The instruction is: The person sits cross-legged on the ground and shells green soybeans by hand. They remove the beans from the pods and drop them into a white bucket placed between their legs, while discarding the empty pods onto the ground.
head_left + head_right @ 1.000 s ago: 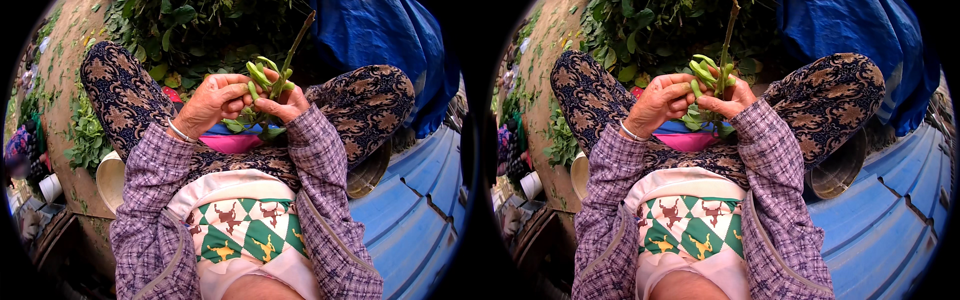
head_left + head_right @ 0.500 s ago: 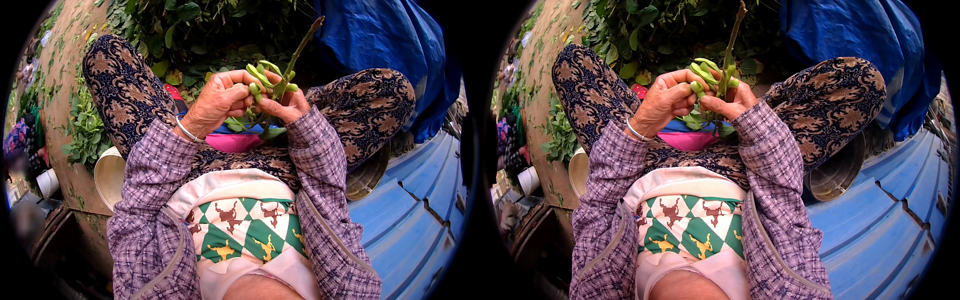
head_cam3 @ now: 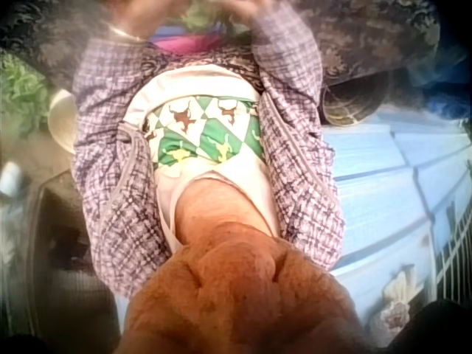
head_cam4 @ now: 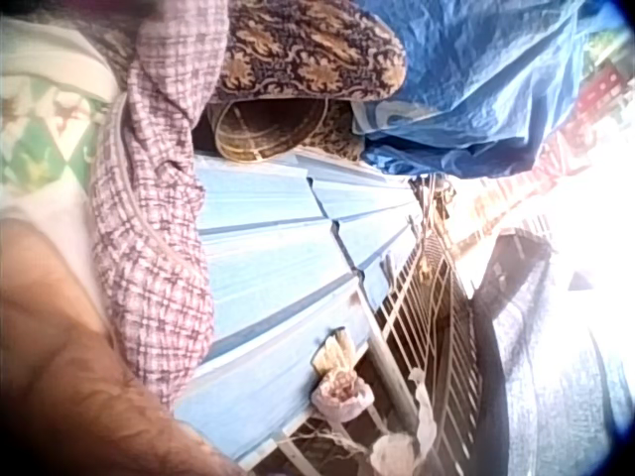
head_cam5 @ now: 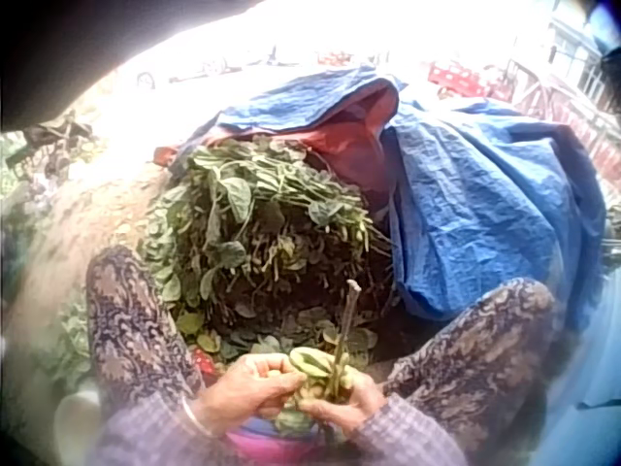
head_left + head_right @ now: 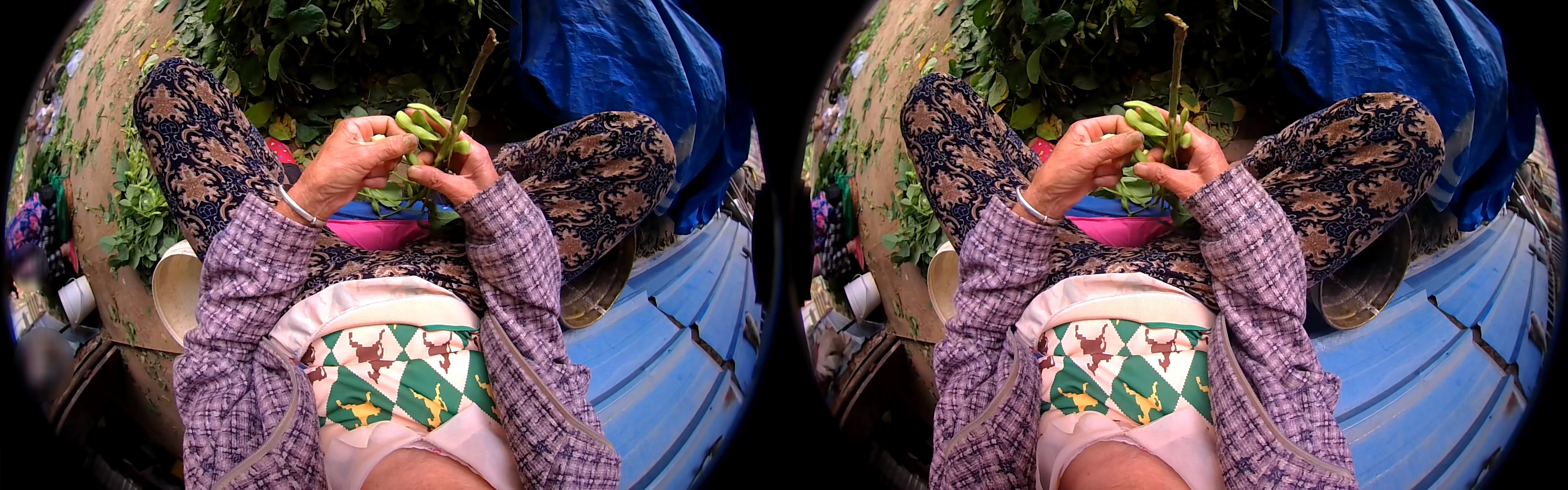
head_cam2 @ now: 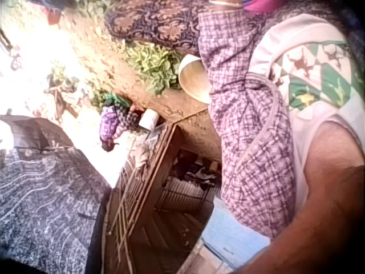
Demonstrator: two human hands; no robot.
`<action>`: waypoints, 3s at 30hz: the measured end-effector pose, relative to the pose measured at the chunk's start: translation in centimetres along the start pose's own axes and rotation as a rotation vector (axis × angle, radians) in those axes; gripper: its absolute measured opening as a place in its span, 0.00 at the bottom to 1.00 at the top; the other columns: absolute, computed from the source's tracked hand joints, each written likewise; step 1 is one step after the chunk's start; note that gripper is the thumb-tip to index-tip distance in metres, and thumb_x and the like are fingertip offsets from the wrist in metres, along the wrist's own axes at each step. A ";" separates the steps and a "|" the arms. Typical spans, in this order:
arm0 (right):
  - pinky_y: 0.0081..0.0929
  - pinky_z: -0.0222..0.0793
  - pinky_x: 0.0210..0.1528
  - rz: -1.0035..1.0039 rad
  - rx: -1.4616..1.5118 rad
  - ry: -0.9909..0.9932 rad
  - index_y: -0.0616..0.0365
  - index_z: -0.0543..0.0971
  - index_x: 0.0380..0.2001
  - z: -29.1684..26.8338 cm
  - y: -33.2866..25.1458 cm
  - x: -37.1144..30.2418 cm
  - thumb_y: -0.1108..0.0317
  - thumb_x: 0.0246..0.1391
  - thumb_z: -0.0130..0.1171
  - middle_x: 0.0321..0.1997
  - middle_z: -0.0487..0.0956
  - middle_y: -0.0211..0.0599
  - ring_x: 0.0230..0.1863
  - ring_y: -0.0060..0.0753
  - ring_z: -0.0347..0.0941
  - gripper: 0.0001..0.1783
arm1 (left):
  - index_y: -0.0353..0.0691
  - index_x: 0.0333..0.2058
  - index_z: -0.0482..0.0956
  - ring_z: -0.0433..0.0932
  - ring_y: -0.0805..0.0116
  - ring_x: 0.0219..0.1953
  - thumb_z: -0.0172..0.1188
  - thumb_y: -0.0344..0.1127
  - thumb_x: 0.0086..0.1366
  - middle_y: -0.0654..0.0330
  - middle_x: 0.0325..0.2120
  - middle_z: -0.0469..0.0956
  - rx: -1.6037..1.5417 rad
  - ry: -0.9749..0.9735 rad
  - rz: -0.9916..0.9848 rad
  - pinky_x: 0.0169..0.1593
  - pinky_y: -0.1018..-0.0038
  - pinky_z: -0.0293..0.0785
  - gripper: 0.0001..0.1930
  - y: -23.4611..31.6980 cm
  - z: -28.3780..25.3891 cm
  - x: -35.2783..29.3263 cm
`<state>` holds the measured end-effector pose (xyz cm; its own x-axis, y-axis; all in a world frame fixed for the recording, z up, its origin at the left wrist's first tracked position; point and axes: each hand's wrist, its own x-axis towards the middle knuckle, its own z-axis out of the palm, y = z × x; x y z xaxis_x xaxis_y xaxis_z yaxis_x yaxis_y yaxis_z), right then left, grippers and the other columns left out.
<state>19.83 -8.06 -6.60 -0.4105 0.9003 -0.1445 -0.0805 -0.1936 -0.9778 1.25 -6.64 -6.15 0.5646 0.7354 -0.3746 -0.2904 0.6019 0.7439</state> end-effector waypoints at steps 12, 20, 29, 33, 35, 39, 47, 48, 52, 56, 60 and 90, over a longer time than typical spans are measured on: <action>0.19 0.69 0.41 0.022 0.100 0.113 0.58 0.64 0.54 0.4 0.3 0.0 0.77 0.44 0.61 0.43 0.74 0.31 0.35 0.18 0.70 0.32 | 0.39 0.28 0.69 0.54 0.87 0.12 0.55 0.35 0.61 0.72 0.14 0.64 0.004 0.182 0.186 0.14 0.88 0.48 0.07 -0.5 2.1 0.0; 0.22 0.69 0.43 0.073 0.300 0.089 0.59 0.61 0.56 -0.1 0.5 0.2 0.74 0.48 0.58 0.46 0.73 0.35 0.39 0.24 0.72 0.31 | 0.40 0.29 0.70 0.58 0.89 0.16 0.55 0.35 0.60 0.73 0.16 0.66 0.276 0.259 0.349 0.17 0.90 0.53 0.06 0.0 3.3 -0.2; 0.18 0.68 0.40 0.105 0.384 0.022 0.58 0.54 0.60 -0.7 0.5 0.3 0.67 0.52 0.54 0.48 0.71 0.37 0.36 0.22 0.72 0.33 | 0.40 0.29 0.70 0.60 0.89 0.17 0.55 0.35 0.60 0.71 0.19 0.70 0.250 0.163 0.234 0.19 0.91 0.54 0.06 0.9 3.3 -0.9; 0.21 0.69 0.40 0.113 0.400 0.051 0.57 0.53 0.60 -0.8 0.2 0.3 0.68 0.50 0.54 0.54 0.66 0.41 0.32 0.23 0.74 0.35 | 0.38 0.29 0.71 0.61 0.87 0.15 0.55 0.34 0.60 0.65 0.20 0.75 0.164 0.075 0.204 0.17 0.90 0.55 0.06 0.7 2.4 -0.5; 0.18 0.70 0.39 0.070 0.313 0.080 0.55 0.53 0.61 -1.1 0.5 0.8 0.71 0.51 0.52 0.57 0.63 0.40 0.39 0.23 0.71 0.34 | 0.38 0.30 0.71 0.61 0.87 0.15 0.55 0.34 0.60 0.64 0.21 0.75 0.156 0.065 0.193 0.17 0.90 0.55 0.06 0.6 2.2 -0.4; 0.27 0.59 0.56 0.033 0.220 0.126 0.56 0.54 0.60 -0.8 0.6 0.5 0.71 0.52 0.53 0.59 0.61 0.43 0.57 0.33 0.60 0.33 | 0.40 0.32 0.69 0.58 0.89 0.16 0.55 0.36 0.61 0.67 0.22 0.73 0.143 0.047 0.145 0.18 0.90 0.52 0.07 1.0 2.3 -0.7; 0.21 0.69 0.42 0.064 0.147 0.046 0.56 0.56 0.59 0.1 0.6 0.7 0.71 0.54 0.51 0.48 0.70 0.36 0.38 0.24 0.71 0.29 | 0.38 0.35 0.70 0.73 0.83 0.23 0.55 0.35 0.60 0.64 0.25 0.75 0.181 0.057 0.107 0.19 0.92 0.62 0.08 1.2 1.2 -0.2; 0.20 0.70 0.40 0.130 0.200 0.016 0.56 0.56 0.59 0.2 0.3 0.7 0.70 0.54 0.51 0.47 0.71 0.35 0.35 0.23 0.72 0.29 | 0.38 0.35 0.70 0.76 0.81 0.25 0.55 0.35 0.60 0.63 0.26 0.75 0.151 0.047 0.118 0.20 0.92 0.64 0.08 1.4 1.0 -0.3; 0.18 0.70 0.35 0.063 0.219 0.020 0.58 0.58 0.58 0.2 -0.3 0.7 0.70 0.54 0.53 0.44 0.72 0.34 0.28 0.19 0.71 0.29 | 0.37 0.38 0.71 0.75 0.82 0.25 0.54 0.34 0.60 0.65 0.26 0.75 0.066 0.037 0.097 0.21 0.92 0.64 0.09 1.5 1.3 -0.5; 0.14 0.69 0.29 0.097 0.272 0.093 0.59 0.61 0.56 -0.2 0.0 0.8 0.70 0.51 0.55 0.45 0.73 0.34 0.27 0.16 0.70 0.28 | 0.38 0.40 0.71 0.64 0.89 0.18 0.55 0.34 0.60 0.69 0.23 0.73 0.169 -0.049 0.069 0.19 0.92 0.55 0.11 1.8 1.5 -0.5; 0.11 0.66 0.22 0.175 0.168 0.188 0.59 0.66 0.52 0.1 -0.5 1.3 0.68 0.50 0.58 0.39 0.75 0.33 0.23 0.15 0.68 0.26 | 0.39 0.40 0.70 0.56 0.90 0.16 0.56 0.34 0.59 0.76 0.18 0.66 0.237 -0.014 0.051 0.19 0.90 0.50 0.11 1.6 2.1 -0.6; 0.26 0.74 0.32 0.143 0.422 0.451 0.59 0.69 0.44 -0.2 1.7 2.3 0.59 0.57 0.47 0.30 0.77 0.40 0.29 0.32 0.76 0.17 | 0.41 0.30 0.69 0.58 0.86 0.18 0.54 0.36 0.59 0.73 0.18 0.62 0.124 -0.022 -0.053 0.19 0.89 0.52 0.06 0.3 -1.1 0.6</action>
<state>18.95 -6.28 -8.63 -0.0280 0.9120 -0.4093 -0.4420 -0.3785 -0.8132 0.64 -5.66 -6.73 0.5937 0.6956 -0.4045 -0.1628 0.5961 0.7862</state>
